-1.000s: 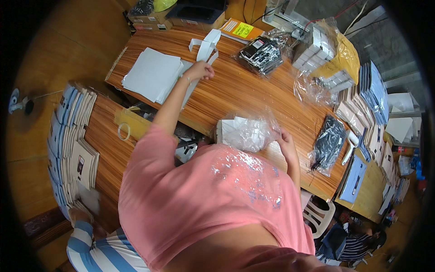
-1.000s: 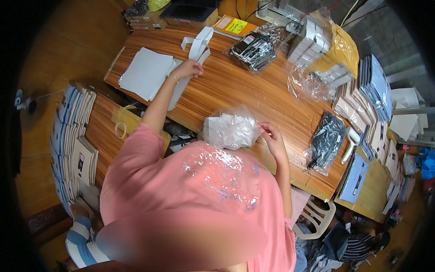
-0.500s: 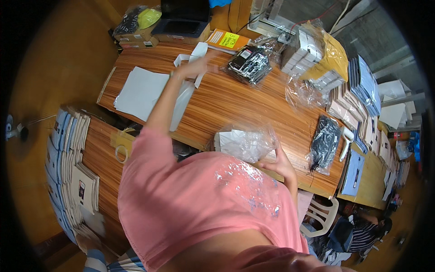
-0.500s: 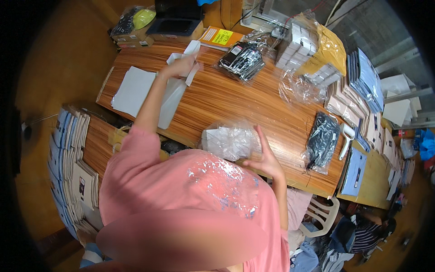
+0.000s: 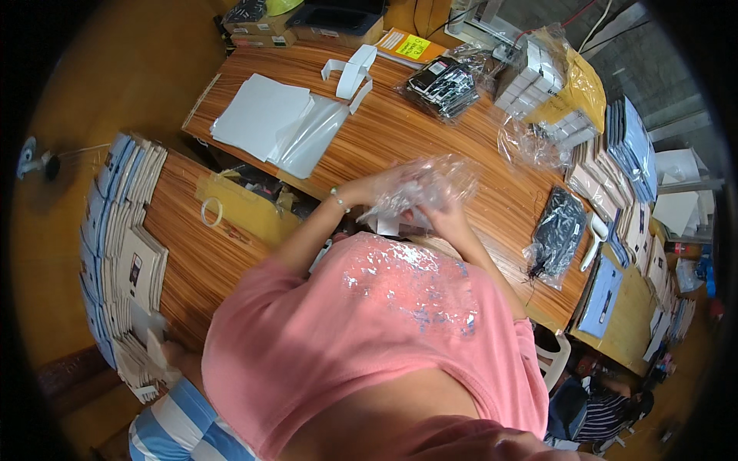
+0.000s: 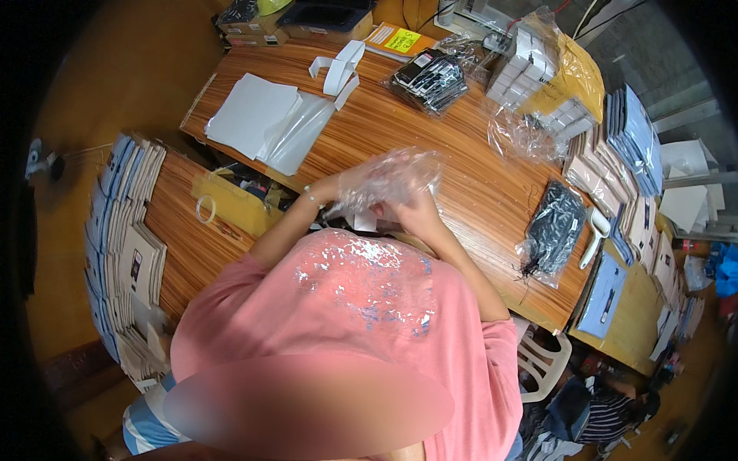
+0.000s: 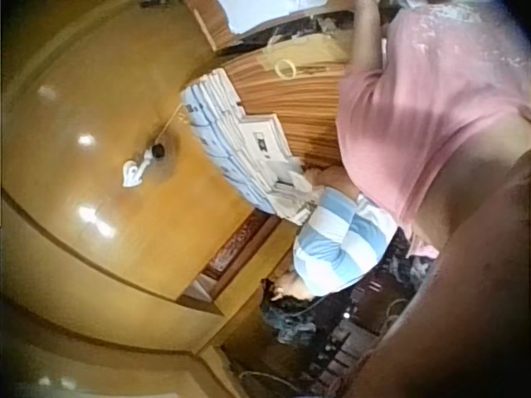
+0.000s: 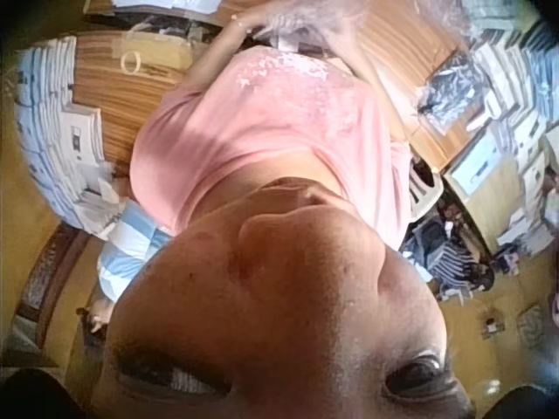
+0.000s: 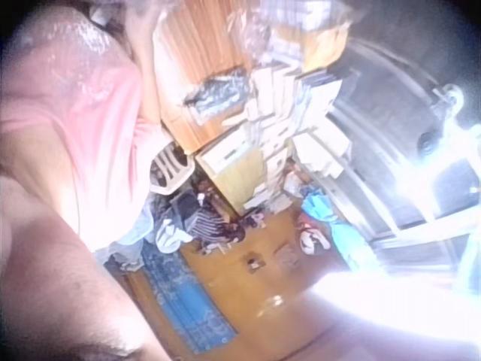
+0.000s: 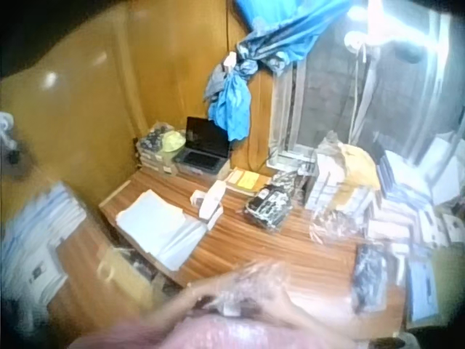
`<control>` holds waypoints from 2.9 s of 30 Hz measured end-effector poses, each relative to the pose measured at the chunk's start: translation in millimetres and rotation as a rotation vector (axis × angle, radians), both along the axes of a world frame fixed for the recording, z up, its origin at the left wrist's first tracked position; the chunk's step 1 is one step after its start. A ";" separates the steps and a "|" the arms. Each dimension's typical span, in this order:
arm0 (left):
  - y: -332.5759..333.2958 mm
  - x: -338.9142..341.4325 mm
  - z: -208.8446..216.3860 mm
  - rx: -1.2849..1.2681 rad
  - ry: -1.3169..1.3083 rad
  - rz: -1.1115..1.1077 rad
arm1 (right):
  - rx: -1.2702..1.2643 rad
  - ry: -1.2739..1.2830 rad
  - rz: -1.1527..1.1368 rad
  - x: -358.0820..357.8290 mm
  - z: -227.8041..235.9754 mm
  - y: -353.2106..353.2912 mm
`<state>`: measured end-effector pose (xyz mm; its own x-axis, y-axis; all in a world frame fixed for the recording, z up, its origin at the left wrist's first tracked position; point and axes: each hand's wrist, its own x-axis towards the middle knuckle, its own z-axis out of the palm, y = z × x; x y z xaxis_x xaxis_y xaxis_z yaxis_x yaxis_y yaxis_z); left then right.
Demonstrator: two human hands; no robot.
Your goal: The person packs various items including a laptop, electronic components in plastic bags, and white sheets into a white box.
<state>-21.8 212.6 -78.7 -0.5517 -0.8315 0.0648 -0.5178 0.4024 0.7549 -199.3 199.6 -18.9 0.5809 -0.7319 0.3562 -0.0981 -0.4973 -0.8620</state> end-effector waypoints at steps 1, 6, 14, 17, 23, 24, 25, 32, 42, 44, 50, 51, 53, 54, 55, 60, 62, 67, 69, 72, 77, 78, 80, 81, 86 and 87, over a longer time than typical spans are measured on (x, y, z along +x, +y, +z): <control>7.9 -0.6 14.2 -0.029 0.012 -0.002 | 0.325 -0.121 -0.034 -4.4 -3.9 1.4; 26.4 -43.5 48.1 0.643 -0.088 0.004 | 0.544 -0.311 -0.120 8.9 -4.4 31.1; 16.9 -49.5 -31.4 0.240 0.333 0.150 | 0.486 0.003 0.164 -1.9 35.2 11.8; 12.1 -71.4 31.7 0.450 0.332 0.075 | 0.836 -0.338 0.119 -20.6 19.1 -5.5; -9.9 -89.8 57.3 0.155 0.335 -0.112 | 0.756 -0.423 -0.190 -69.2 62.0 11.1; -16.8 -92.3 60.9 0.072 0.473 -0.117 | 0.769 -0.477 -0.236 -86.5 64.9 16.6; -28.7 -92.6 68.6 0.096 0.515 -0.181 | 0.758 -0.524 -0.315 -102.4 69.6 24.4; -67.2 -104.1 54.2 0.500 0.413 -0.100 | 0.391 -0.438 -0.821 -184.5 98.2 118.4; -55.4 -247.3 -26.9 0.284 0.041 -0.535 | 0.461 -0.334 -1.496 -282.9 21.9 209.9; -32.3 -279.8 -24.2 0.011 0.067 -0.604 | 0.465 -0.343 -1.650 -296.3 -19.7 219.8; 11.2 -335.4 -66.3 -0.205 -0.028 -0.972 | 0.814 -0.642 -1.822 -308.3 -142.5 235.2; 16.2 -339.2 -76.7 -0.208 -0.066 -1.006 | 0.865 -0.657 -1.795 -307.3 -166.2 235.0; 25.1 -340.0 -84.6 -0.312 -0.185 -1.025 | 0.884 -0.676 -1.771 -292.0 -223.9 229.3; 25.6 -341.3 -89.1 -0.372 -0.240 -1.033 | 0.885 -0.645 -1.762 -283.0 -245.2 223.4; 24.1 -340.0 -93.7 -0.342 -0.220 -1.020 | 0.887 -0.620 -1.750 -274.2 -266.9 217.4; 23.9 -339.0 -102.9 -0.367 -0.320 -1.025 | 1.023 -0.514 -1.626 -261.7 -302.8 196.6; 22.8 -341.9 -103.1 -0.392 -0.361 -1.036 | 0.942 -0.528 -1.615 -265.3 -305.6 187.6; 23.2 -340.1 -106.9 -0.471 -0.424 -1.055 | 1.041 -0.531 -1.465 -268.3 -298.6 179.3; 22.7 -340.2 -107.2 -0.499 -0.432 -1.067 | 1.071 -0.501 -1.415 -266.9 -302.0 178.9; 24.1 -339.4 -109.8 -0.498 -0.444 -1.045 | 1.080 -0.513 -1.401 -275.0 -301.3 183.6; 26.2 -336.5 -108.0 -0.502 -0.461 -1.030 | 1.072 -0.517 -1.394 -271.5 -313.1 185.0; 26.6 -335.2 -107.6 -0.502 -0.472 -1.024 | 1.082 -0.536 -1.409 -271.6 -314.8 179.6; 28.7 -335.9 -107.0 -0.499 -0.488 -1.021 | 1.108 -0.578 -1.448 -270.9 -322.9 165.9; 28.7 -336.3 -106.6 -0.506 -0.489 -1.025 | 1.111 -0.547 -1.454 -270.3 -326.9 157.2; 27.0 -346.4 -107.6 -0.510 -0.502 -1.063 | 0.935 -0.678 -1.604 -250.6 -356.8 91.3; 25.6 -343.2 -108.2 -0.504 -0.506 -1.064 | 1.033 -0.660 -1.446 -254.2 -352.8 80.4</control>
<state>-365.0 238.1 -186.9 -0.9818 0.0873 -0.1684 0.0503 0.9758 0.2130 -453.5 280.0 -371.7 -0.6166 -0.5078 -0.6016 0.5152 0.3176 -0.7961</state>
